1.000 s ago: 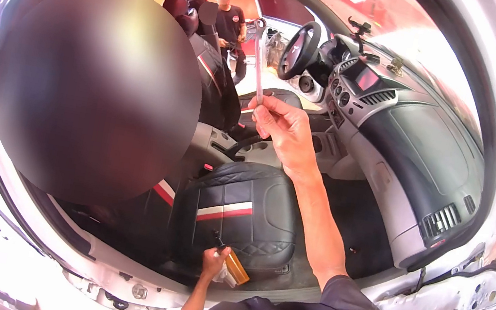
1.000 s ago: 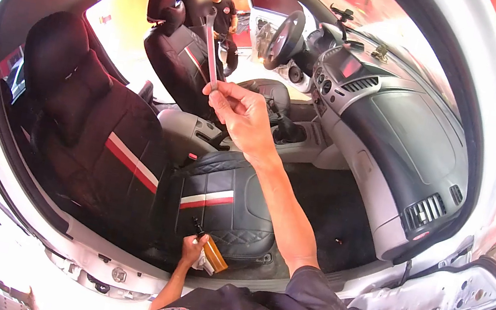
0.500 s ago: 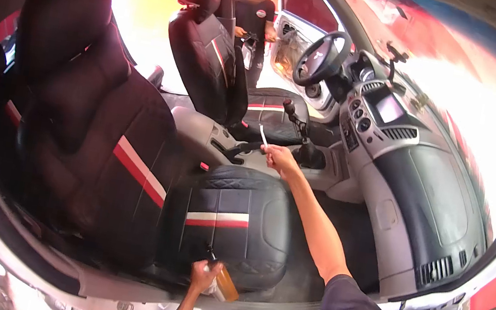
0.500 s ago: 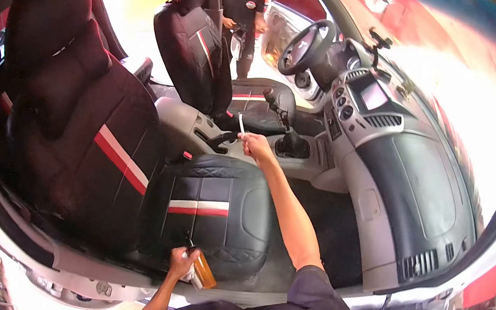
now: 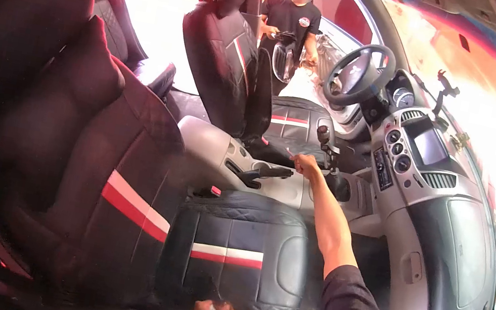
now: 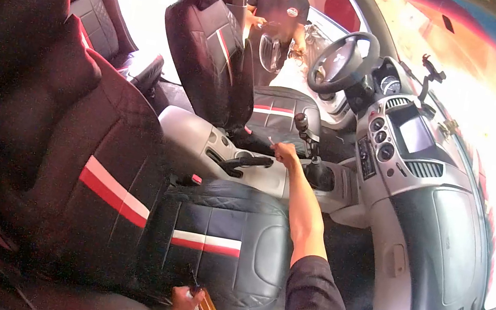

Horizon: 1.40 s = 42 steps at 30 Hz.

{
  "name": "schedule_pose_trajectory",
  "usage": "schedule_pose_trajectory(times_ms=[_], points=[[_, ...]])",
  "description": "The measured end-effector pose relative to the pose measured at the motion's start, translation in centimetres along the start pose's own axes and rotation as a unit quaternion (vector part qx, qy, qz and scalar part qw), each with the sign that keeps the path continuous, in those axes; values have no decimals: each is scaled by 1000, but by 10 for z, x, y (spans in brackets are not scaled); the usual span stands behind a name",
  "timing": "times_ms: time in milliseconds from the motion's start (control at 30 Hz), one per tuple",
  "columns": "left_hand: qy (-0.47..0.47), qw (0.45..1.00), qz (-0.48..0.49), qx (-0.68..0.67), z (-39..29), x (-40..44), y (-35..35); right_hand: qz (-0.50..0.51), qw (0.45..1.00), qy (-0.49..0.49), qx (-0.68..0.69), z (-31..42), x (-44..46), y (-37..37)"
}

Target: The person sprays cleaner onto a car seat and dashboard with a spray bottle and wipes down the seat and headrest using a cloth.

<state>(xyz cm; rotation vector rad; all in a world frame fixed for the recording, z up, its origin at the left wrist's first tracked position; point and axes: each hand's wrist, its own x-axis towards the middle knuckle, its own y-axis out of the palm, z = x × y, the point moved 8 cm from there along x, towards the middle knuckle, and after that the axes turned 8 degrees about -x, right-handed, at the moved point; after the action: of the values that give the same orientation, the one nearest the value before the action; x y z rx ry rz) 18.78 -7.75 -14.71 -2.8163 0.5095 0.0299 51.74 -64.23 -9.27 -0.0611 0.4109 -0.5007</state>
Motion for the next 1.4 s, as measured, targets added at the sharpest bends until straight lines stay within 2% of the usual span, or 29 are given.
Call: schedule_pose_trajectory(times_ms=[67,100,133,267,300,333,400,467,500,533,600,633,700,733,767,833,867,933,1000,1033,1067,1100,1133,1200,1267,1333,1400], points=[[-17,1000,-1,-6,-1,0,-1,-12,1000,11,24,-6,23,-3],[-9,997,-5,71,-1,2,-1,-20,999,15,36,-8,35,-5],[-6,999,-13,36,-1,4,0,-28,998,19,48,-10,46,-6],[-35,997,-24,-69,-31,8,-6,-78,972,-89,201,-10,101,-7],[-38,997,-20,-59,-25,7,-5,-79,969,-104,207,-26,117,-8],[-15,999,-17,-21,-8,2,-3,-35,949,-139,281,-48,144,-3],[2,1000,-11,13,13,-4,1,-30,964,-102,243,-65,124,14],[-1,1000,-1,5,23,-4,3,-61,980,-91,166,-67,89,24],[10,999,11,46,37,-5,5,-85,980,-101,149,-66,66,24],[-1,999,14,31,45,-3,7,-133,969,-138,156,-59,33,21],[-27,999,24,0,54,-6,8,-116,987,-98,50,-60,-12,9],[-21,1000,20,-5,50,-7,6,-108,981,-140,79,-60,-40,6],[-7,1000,12,-19,29,-1,5,-224,938,-261,-24,-56,-114,-9],[-10,999,3,-34,24,3,5,-249,921,-301,-12,-59,-156,-10],[-15,999,-3,-48,19,3,5,-287,910,-298,-17,-53,-218,-4],[-36,996,15,-75,-9,5,2,-270,914,-302,-32,-65,-314,20],[-17,998,12,-63,6,4,3,-207,947,-247,-11,-86,-352,40],[5,997,22,-76,17,5,4,-149,944,-269,-122,-110,-428,85],[-22,994,6,-105,17,6,4,-72,931,-297,-198,-121,-493,125],[-26,996,13,-87,17,8,3,-41,939,-264,-216,-124,-512,137],[-31,997,22,-67,21,8,2,-9,945,-229,-233,-130,-529,149],[-15,996,26,-85,27,8,2,-10,944,-243,-221,-132,-541,154],[4,994,30,-106,25,11,4,5,957,-200,-210,-144,-541,162],[26,989,28,-141,20,13,6,-24,944,-221,-244,-141,-546,167],[99,988,44,-109,40,19,11,-23,935,-230,-269,-126,-549,173],[83,991,55,-89,-39,-8,7,36,936,-189,-293,-120,-550,180],[167,983,73,-35,-77,-30,12,15,938,-231,-258,-120,-560,182]])
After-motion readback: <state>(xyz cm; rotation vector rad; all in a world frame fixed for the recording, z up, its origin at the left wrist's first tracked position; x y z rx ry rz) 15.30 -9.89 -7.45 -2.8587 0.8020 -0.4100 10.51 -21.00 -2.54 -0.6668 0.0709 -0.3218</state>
